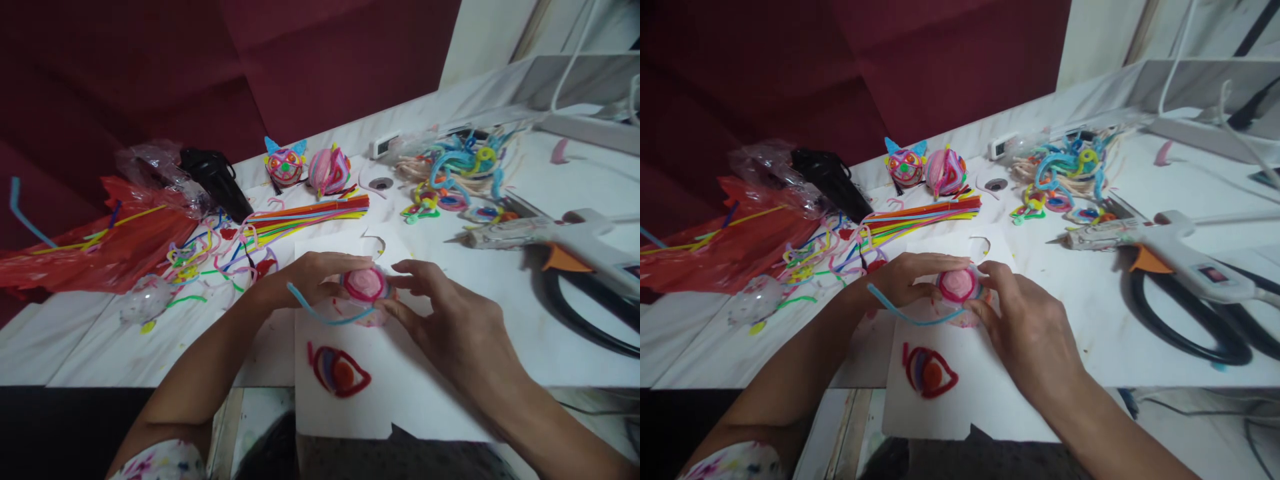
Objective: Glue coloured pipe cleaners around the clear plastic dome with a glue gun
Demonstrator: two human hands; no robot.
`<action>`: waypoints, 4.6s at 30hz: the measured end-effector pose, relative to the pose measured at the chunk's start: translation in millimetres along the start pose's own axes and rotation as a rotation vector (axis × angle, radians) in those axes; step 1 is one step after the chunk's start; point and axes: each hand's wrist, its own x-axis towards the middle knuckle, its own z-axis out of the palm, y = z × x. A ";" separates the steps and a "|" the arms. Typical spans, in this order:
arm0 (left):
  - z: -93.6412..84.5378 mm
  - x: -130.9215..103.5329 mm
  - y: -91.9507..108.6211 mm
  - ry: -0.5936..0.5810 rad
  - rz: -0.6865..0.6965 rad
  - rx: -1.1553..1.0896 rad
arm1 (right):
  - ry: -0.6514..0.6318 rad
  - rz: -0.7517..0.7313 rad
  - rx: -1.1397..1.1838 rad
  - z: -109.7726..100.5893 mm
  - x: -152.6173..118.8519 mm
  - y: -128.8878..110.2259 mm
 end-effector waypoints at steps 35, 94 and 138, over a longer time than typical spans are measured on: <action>12.7 -9.6 4.8 0.128 -0.084 0.159 | -0.063 -0.178 -0.013 0.6 -3.8 15.2; 31.4 -26.8 22.8 0.236 -0.160 0.169 | -0.347 -0.081 0.247 0.7 17.0 32.1; 24.4 -1.0 21.6 0.189 -0.263 0.115 | -0.024 0.377 -0.663 -120.5 -46.6 117.3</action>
